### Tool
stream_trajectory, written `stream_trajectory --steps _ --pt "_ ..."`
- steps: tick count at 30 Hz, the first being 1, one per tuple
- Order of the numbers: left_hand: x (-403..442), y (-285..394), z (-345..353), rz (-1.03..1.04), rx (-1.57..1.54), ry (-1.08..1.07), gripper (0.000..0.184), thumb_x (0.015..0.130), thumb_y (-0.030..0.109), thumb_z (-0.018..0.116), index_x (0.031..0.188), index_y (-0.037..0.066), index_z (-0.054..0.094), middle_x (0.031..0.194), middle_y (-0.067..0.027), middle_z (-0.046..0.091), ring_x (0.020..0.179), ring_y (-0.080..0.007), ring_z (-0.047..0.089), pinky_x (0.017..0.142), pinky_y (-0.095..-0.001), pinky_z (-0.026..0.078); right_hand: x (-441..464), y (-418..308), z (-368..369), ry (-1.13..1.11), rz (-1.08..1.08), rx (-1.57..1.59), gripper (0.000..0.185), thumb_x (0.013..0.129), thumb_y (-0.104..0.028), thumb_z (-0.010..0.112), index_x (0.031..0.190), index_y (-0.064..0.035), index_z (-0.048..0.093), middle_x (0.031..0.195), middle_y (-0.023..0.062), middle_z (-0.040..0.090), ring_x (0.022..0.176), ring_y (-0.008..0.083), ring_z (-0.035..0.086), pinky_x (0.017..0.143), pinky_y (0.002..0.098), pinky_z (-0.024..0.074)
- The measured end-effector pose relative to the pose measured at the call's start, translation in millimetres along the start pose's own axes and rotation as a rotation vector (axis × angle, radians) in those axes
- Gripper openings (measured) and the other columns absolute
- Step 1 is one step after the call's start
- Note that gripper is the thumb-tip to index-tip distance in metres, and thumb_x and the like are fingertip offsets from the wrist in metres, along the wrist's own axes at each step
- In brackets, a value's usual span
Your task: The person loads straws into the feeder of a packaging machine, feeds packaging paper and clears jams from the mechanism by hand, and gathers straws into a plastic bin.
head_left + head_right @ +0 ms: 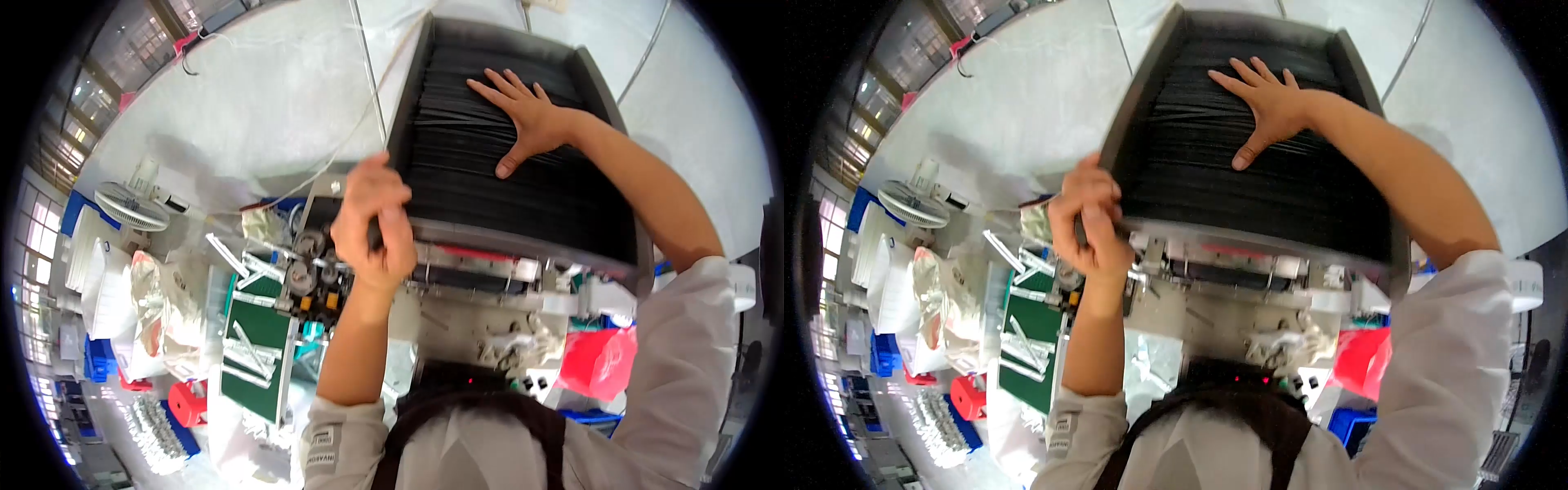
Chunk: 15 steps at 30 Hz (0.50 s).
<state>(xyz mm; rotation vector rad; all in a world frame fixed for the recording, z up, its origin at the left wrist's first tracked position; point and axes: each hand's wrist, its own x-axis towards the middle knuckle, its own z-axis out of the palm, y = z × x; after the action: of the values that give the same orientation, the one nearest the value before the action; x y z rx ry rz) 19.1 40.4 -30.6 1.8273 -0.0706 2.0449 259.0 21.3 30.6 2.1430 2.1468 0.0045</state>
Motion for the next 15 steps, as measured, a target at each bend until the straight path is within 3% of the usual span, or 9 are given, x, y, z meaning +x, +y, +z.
stream_trajectory --steps 2,3,4,5,6,8,9,13,15 --pt "-0.6 1.2 0.8 -0.011 -0.016 0.015 0.010 0.074 0.000 0.040 0.079 -0.002 0.049 0.062 -0.0097 0.051 0.057 -0.0206 0.048 0.077 -0.0454 0.041 23.5 21.9 -8.0 0.061 0.035 -0.046 0.123 0.038 -0.055 0.075 0.133 -0.0268 0.002 0.138 0.0128 0.000 0.127 0.0312 -0.004 0.097 0.0574 0.0043" --pt "1.5 7.8 1.9 -0.064 0.043 -0.045 0.010 0.083 0.011 0.037 0.080 0.003 0.042 0.057 -0.0058 0.042 0.057 -0.0155 0.042 0.085 -0.0440 0.036 33.5 31.8 -14.5 0.086 0.088 -0.002 0.123 0.038 -0.054 0.076 0.133 -0.0267 0.002 0.138 0.0125 0.000 0.127 0.0315 -0.004 0.097 0.0579 0.0054" --pt "0.6 6.8 1.0 -0.069 0.037 -0.048 0.010 0.083 0.012 0.038 0.080 0.003 0.042 0.056 -0.0059 0.041 0.057 -0.0157 0.043 0.085 -0.0444 0.036 43.1 43.6 -18.2 0.109 0.141 0.046 0.123 0.039 -0.052 0.077 0.133 -0.0267 0.002 0.139 0.0121 -0.001 0.127 0.0318 -0.003 0.097 0.0584 0.0064" --pt "1.9 8.2 0.4 -0.080 0.043 -0.055 0.011 0.083 0.012 0.038 0.080 0.003 0.042 0.055 -0.0057 0.041 0.056 -0.0158 0.043 0.085 -0.0446 0.036 56.1 62.2 -13.3 0.175 0.147 0.142 0.120 0.040 -0.049 0.077 0.133 -0.0256 0.006 0.137 0.0131 0.010 0.126 0.0322 0.009 0.097 0.0544 0.0157" --pt "3.3 10.0 0.3 -0.092 0.048 -0.065 0.011 0.083 0.013 0.038 0.080 0.003 0.042 0.054 -0.0055 0.040 0.056 -0.0159 0.043 0.084 -0.0449 0.036 62.7 67.3 -19.1 0.191 0.149 0.133 0.120 0.040 -0.049 0.077 0.133 -0.0256 0.006 0.137 0.0131 0.010 0.126 0.0322 0.009 0.097 0.0544 0.0157" --pt "3.1 9.3 1.4 -0.075 0.042 -0.049 0.012 0.084 0.014 0.038 0.079 0.004 0.042 0.052 -0.0043 0.039 0.054 -0.0159 0.043 0.083 -0.0449 0.037 72.9 76.6 -27.8 0.152 0.203 0.164 0.110 0.045 -0.039 0.078 0.132 -0.0190 0.015 0.128 0.0156 0.029 0.119 0.0318 0.028 0.097 0.0374 0.0276" --pt "1.7 7.9 3.4 -0.061 0.036 -0.011 0.013 0.084 0.015 0.038 0.079 0.005 0.043 0.050 -0.0030 0.038 0.054 -0.0160 0.043 0.081 -0.0448 0.037 78.8 81.5 -28.4 0.214 0.177 0.134 0.106 0.046 -0.038 0.078 0.131 -0.0171 0.019 0.119 0.0161 0.040 0.113 0.0318 0.036 0.094 0.0371 0.0308" --pt "-0.8 7.0 1.5 -0.060 0.050 -0.015 0.013 0.084 0.016 0.038 0.078 0.005 0.043 0.051 -0.0030 0.039 0.055 -0.0166 0.045 0.079 -0.0452 0.038 84.9 84.0 -30.0 0.082 0.159 0.174 0.104 0.049 -0.039 0.077 0.131 -0.0142 0.018 0.120 0.0199 0.039 0.113 0.0332 0.035 0.095 0.0362 0.0295" --pt "0.1 6.5 -3.4 -0.081 0.010 -0.025 0.018 0.066 -0.005 0.041 0.079 0.002 0.050 0.058 -0.0066 0.048 0.058 -0.0205 0.050 0.078 -0.0458 0.041 73.9 76.6 -30.4 0.021 0.084 0.222 0.100 0.055 -0.040 0.074 0.131 -0.0105 0.017 0.126 0.0217 0.032 0.117 0.0325 0.032 0.097 0.0356 0.0260"
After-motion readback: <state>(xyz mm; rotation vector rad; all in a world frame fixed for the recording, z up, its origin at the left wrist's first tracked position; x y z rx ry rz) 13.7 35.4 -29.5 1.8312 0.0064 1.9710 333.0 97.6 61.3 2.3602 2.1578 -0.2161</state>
